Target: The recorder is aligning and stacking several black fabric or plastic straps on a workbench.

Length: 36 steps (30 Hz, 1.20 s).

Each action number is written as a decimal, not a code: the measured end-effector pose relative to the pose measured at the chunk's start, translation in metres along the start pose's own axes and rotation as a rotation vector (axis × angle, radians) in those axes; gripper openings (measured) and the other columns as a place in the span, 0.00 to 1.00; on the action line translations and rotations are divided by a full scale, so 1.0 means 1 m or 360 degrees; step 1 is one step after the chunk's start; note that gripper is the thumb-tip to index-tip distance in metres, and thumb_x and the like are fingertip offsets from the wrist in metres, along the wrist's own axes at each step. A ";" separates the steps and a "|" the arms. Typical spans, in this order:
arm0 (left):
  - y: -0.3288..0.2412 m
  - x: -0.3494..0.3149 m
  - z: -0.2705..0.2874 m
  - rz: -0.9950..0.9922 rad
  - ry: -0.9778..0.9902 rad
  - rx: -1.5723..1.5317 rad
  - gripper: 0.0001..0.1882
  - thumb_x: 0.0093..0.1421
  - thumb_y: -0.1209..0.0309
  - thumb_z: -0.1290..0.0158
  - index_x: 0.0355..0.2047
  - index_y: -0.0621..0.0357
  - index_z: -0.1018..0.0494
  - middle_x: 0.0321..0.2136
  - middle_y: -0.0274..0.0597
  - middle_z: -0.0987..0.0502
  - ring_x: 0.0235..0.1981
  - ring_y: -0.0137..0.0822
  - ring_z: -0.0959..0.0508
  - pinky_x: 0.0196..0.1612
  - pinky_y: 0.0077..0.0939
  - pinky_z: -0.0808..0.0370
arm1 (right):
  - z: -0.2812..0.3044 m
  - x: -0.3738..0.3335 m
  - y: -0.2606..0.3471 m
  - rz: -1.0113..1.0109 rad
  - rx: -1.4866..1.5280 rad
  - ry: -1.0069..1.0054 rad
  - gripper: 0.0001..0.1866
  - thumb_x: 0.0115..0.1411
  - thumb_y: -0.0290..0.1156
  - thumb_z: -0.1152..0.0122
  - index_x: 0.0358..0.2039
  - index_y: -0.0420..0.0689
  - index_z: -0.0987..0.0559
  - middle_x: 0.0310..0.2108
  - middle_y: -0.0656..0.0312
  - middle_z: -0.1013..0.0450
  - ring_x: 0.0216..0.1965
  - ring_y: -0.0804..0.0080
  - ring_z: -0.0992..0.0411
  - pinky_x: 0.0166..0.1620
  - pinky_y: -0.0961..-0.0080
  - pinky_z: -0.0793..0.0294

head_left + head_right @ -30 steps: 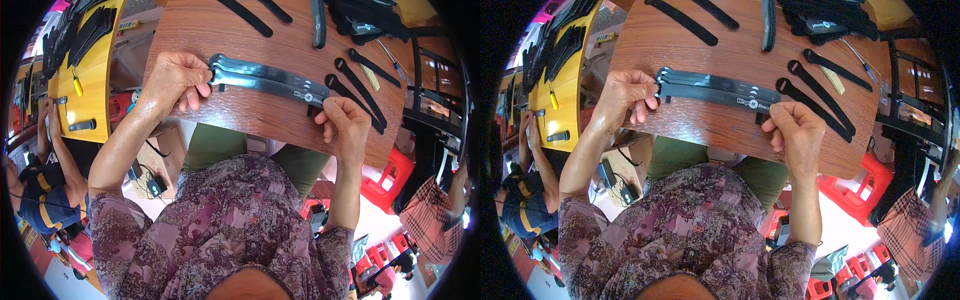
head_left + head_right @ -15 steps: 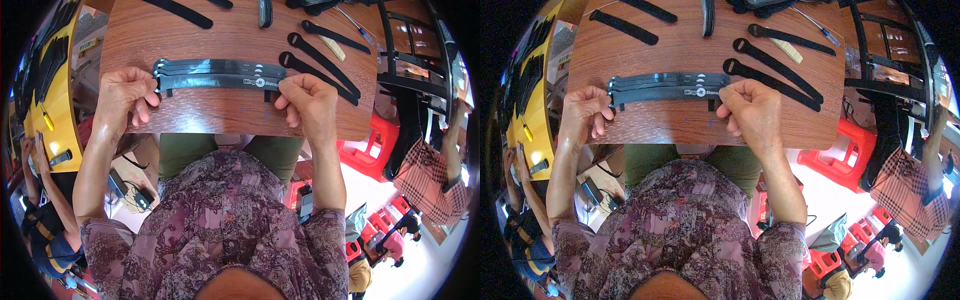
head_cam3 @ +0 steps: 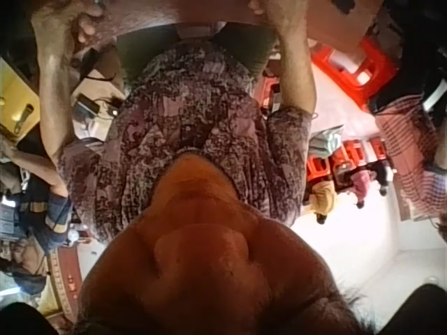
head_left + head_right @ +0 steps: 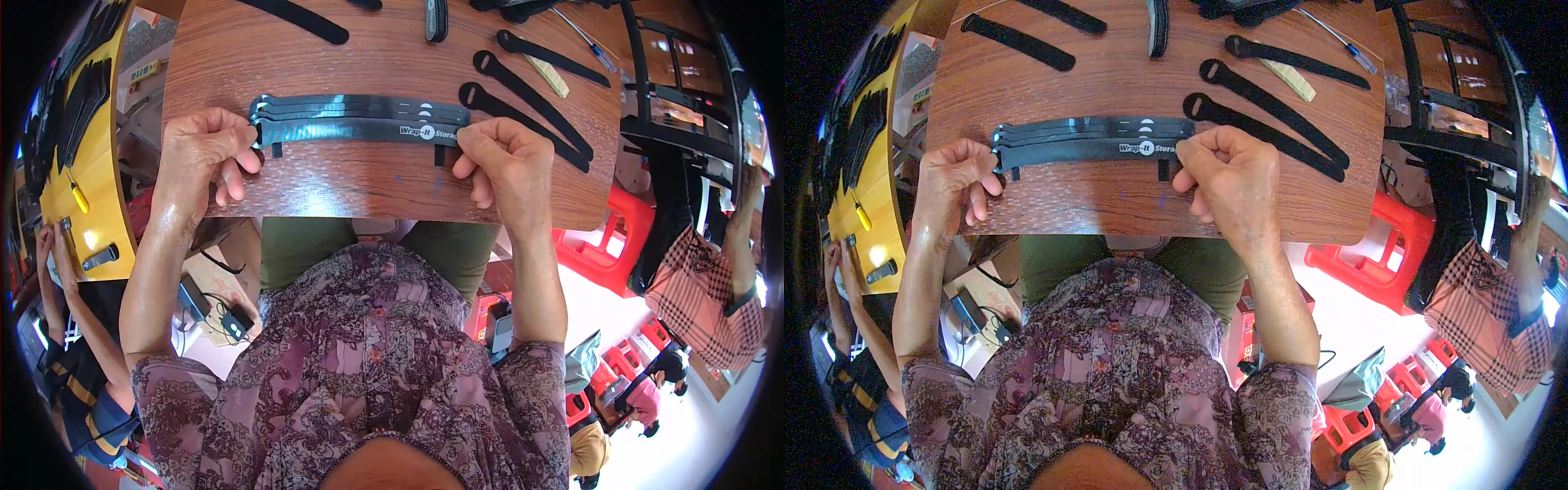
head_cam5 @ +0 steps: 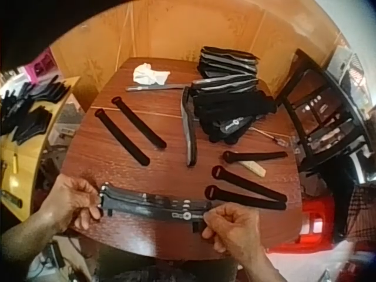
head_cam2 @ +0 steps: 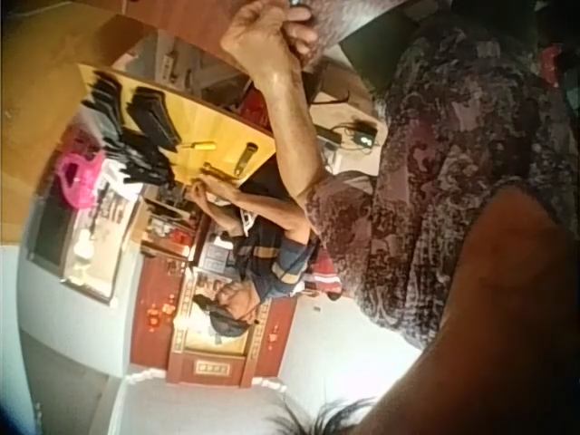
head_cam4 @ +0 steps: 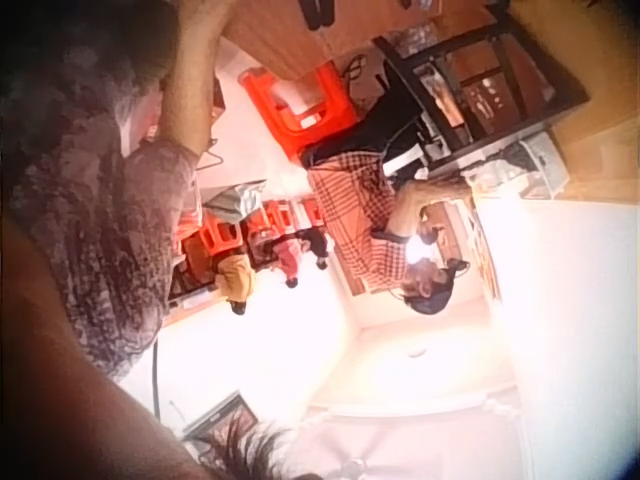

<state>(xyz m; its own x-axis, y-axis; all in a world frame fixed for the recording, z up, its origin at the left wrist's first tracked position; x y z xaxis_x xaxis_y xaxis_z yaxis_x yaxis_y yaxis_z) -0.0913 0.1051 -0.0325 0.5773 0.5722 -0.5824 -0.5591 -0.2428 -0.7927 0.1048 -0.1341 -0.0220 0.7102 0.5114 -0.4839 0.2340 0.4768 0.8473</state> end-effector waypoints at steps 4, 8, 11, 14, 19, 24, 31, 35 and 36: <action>-0.001 0.001 0.001 -0.0009 0.0000 0.0002 0.06 0.56 0.76 0.49 0.27 0.68 0.27 0.17 0.44 0.24 0.07 0.26 0.30 0.06 0.14 0.39 | -0.003 -0.001 0.001 0.0007 -0.0034 -0.0026 0.09 0.58 0.29 0.41 0.30 0.35 0.23 0.17 0.62 0.27 0.10 0.86 0.37 0.12 0.89 0.43; -0.001 0.001 0.004 0.0005 -0.0015 0.0008 0.06 0.56 0.76 0.48 0.28 0.68 0.28 0.17 0.45 0.24 0.07 0.26 0.30 0.06 0.14 0.39 | -0.006 -0.001 0.004 -0.0014 -0.0069 -0.0035 0.08 0.56 0.28 0.42 0.26 0.36 0.24 0.16 0.63 0.28 0.10 0.85 0.37 0.12 0.87 0.42; -0.002 0.000 0.004 0.0032 -0.0023 0.0002 0.06 0.56 0.75 0.48 0.29 0.69 0.28 0.17 0.45 0.24 0.07 0.26 0.30 0.06 0.14 0.39 | -0.007 -0.001 0.004 -0.0006 -0.0064 -0.0040 0.07 0.57 0.28 0.42 0.26 0.36 0.24 0.16 0.63 0.28 0.10 0.85 0.37 0.12 0.87 0.42; 0.001 0.000 0.003 0.0059 0.0013 -0.0073 0.06 0.56 0.73 0.47 0.27 0.65 0.28 0.16 0.43 0.25 0.06 0.26 0.32 0.06 0.15 0.40 | -0.006 -0.001 0.002 0.0015 -0.0078 -0.0054 0.07 0.57 0.28 0.41 0.27 0.36 0.24 0.16 0.63 0.28 0.10 0.86 0.38 0.11 0.88 0.44; -0.003 -0.003 -0.001 0.0097 -0.0012 -0.0055 0.06 0.56 0.73 0.47 0.28 0.66 0.28 0.17 0.43 0.25 0.06 0.26 0.32 0.06 0.15 0.40 | -0.002 -0.001 0.001 0.0018 -0.0044 -0.0076 0.07 0.57 0.27 0.41 0.25 0.36 0.24 0.16 0.62 0.28 0.10 0.85 0.39 0.11 0.88 0.45; -0.006 -0.004 -0.001 0.0101 0.0006 0.0032 0.06 0.56 0.75 0.48 0.29 0.69 0.27 0.17 0.43 0.24 0.08 0.25 0.28 0.06 0.14 0.38 | -0.003 0.000 0.000 0.0034 -0.0067 -0.0062 0.08 0.57 0.28 0.41 0.26 0.37 0.24 0.16 0.62 0.28 0.09 0.86 0.39 0.11 0.87 0.45; -0.004 -0.003 -0.001 0.0072 -0.0007 0.0036 0.06 0.56 0.74 0.47 0.29 0.66 0.28 0.16 0.42 0.25 0.07 0.25 0.30 0.06 0.14 0.39 | -0.004 0.001 -0.002 0.0056 -0.0056 -0.0077 0.08 0.58 0.29 0.41 0.27 0.37 0.23 0.16 0.62 0.28 0.08 0.86 0.40 0.11 0.89 0.47; -0.003 -0.003 0.001 0.0078 -0.0017 0.0031 0.07 0.56 0.73 0.47 0.29 0.66 0.28 0.17 0.43 0.24 0.07 0.25 0.30 0.06 0.15 0.39 | -0.004 0.002 -0.001 0.0073 -0.0081 -0.0078 0.08 0.58 0.29 0.40 0.27 0.36 0.23 0.16 0.62 0.28 0.08 0.86 0.41 0.10 0.89 0.48; -0.004 -0.003 0.000 0.0062 0.0005 0.0037 0.06 0.56 0.74 0.48 0.29 0.67 0.27 0.17 0.43 0.24 0.08 0.26 0.29 0.06 0.14 0.38 | -0.005 0.001 -0.001 0.0073 -0.0081 -0.0075 0.08 0.58 0.29 0.40 0.27 0.36 0.23 0.16 0.62 0.28 0.08 0.86 0.41 0.10 0.89 0.48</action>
<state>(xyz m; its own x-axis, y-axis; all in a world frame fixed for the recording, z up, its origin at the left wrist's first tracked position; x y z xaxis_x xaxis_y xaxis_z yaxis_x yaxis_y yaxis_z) -0.0911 0.1045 -0.0275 0.5567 0.5603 -0.6133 -0.5949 -0.2464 -0.7651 0.1026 -0.1305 -0.0242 0.7503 0.4998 -0.4327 0.1672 0.4898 0.8557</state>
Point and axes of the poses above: each hand's wrist, its own x-axis towards the middle knuckle, its own z-axis out of the back of the hand, y = z × x, the point moved 6 cm from there along x, towards the middle knuckle
